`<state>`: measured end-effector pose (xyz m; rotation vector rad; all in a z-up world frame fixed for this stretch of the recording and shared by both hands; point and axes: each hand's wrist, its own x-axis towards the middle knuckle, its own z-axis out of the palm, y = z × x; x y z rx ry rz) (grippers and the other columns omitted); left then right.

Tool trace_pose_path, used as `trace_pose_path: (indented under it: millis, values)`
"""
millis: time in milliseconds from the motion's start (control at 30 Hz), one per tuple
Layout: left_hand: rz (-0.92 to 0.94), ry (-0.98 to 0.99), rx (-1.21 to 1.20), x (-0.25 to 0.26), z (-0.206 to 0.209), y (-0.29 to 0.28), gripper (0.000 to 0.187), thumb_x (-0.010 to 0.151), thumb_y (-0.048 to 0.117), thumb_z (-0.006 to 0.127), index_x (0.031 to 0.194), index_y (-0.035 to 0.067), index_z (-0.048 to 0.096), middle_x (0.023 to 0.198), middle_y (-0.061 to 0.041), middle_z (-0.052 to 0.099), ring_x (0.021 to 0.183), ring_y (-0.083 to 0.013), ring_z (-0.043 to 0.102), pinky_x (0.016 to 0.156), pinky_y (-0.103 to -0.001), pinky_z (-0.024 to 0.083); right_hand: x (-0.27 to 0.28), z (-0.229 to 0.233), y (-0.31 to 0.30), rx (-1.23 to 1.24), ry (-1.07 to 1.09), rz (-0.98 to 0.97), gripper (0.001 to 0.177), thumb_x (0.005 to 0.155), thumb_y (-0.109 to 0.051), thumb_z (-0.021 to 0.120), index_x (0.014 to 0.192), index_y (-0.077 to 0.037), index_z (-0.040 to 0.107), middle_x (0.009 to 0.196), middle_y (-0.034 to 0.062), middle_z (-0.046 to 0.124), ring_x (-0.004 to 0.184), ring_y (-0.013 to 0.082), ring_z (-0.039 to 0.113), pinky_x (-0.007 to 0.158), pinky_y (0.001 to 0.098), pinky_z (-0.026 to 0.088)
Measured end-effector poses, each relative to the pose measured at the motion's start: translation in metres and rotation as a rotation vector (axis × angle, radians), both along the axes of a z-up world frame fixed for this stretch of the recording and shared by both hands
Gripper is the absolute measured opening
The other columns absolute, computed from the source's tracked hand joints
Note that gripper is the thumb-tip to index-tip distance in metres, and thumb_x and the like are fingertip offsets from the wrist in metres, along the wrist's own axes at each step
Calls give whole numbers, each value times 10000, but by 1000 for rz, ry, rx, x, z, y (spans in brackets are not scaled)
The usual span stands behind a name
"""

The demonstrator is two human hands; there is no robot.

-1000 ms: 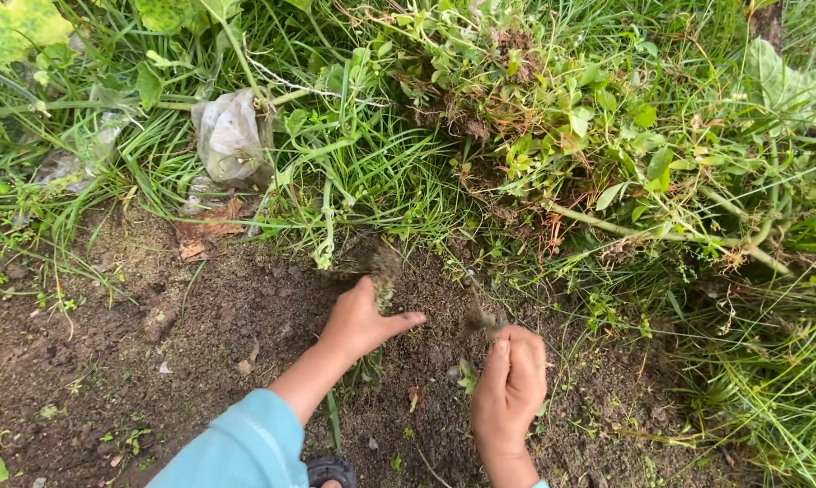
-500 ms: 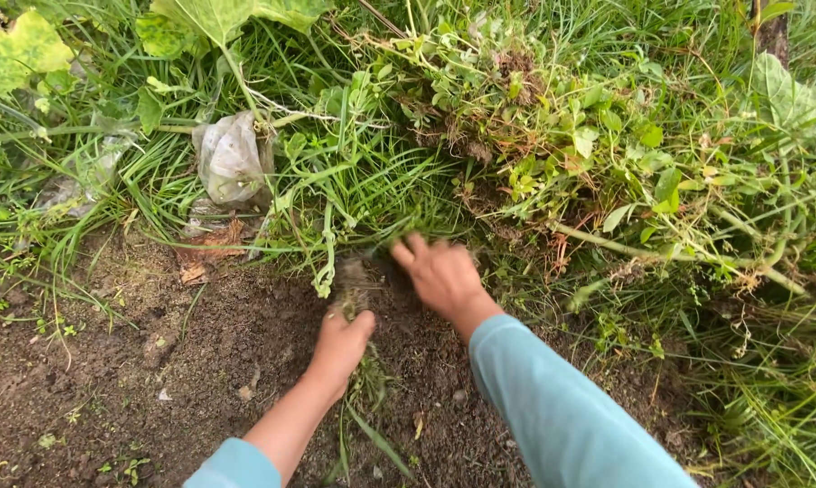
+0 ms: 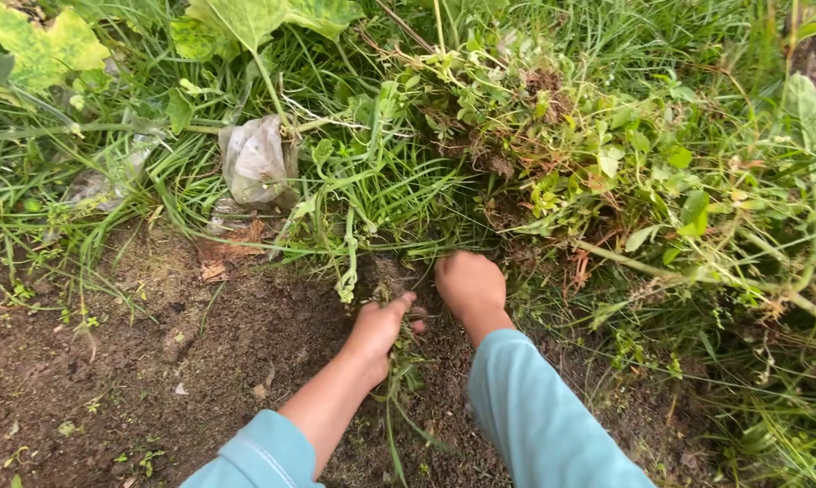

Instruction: Pulling weeds and grass from the garden soil by hand.

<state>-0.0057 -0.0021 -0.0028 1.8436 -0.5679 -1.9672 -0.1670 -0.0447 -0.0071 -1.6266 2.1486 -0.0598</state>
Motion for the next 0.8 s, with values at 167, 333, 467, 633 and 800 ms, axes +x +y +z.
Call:
trace_pose_path:
  millis: [167, 333, 467, 633, 800]
  values:
    - [7, 1, 34, -7, 17, 3, 432, 964, 390, 680, 1163, 27, 556, 1097, -167, 657, 1111, -296, 574, 1035, -563, 443, 12, -15, 29, -134, -138, -185, 441, 989, -381, 487, 851, -56, 751, 805, 218, 729, 724, 402, 706, 740, 520, 566]
    - [-48, 1, 8, -10, -33, 29, 332, 943, 276, 647, 1149, 17, 622, 1120, -154, 678, 1133, -259, 605, 1070, -558, 397, 52, -5, 114, -284, -508, -538, 491, 993, -348, 552, 682, -3, 711, 537, 161, 651, 425, 241, 608, 447, 395, 495]
    - [34, -8, 6, -1, -14, 48, 197, 930, 212, 605, 1033, 44, 601, 1012, -128, 633, 996, -253, 611, 993, -565, 463, 43, 28, 124, -258, -280, -227, 379, 964, -341, 571, 722, -72, 682, 612, 88, 650, 491, 238, 603, 457, 408, 475]
    - [381, -7, 105, 23, 17, 26, 188, 937, 272, 556, 1001, 97, 534, 1047, -158, 607, 979, -315, 595, 971, -629, 480, 43, 31, 47, -396, -10, 448, 230, 1008, -352, 584, 988, -130, 643, 991, 78, 673, 803, 265, 696, 651, 410, 571]
    - [359, -78, -21, 36, -11, 10, 441, 887, 282, 681, 1192, -13, 559, 1372, -229, 566, 1394, -341, 441, 1193, -622, 236, 55, 6, -27, -150, 553, 814, 284, 1001, -223, 499, 1257, -145, 594, 1160, 125, 671, 881, 318, 729, 714, 469, 592]
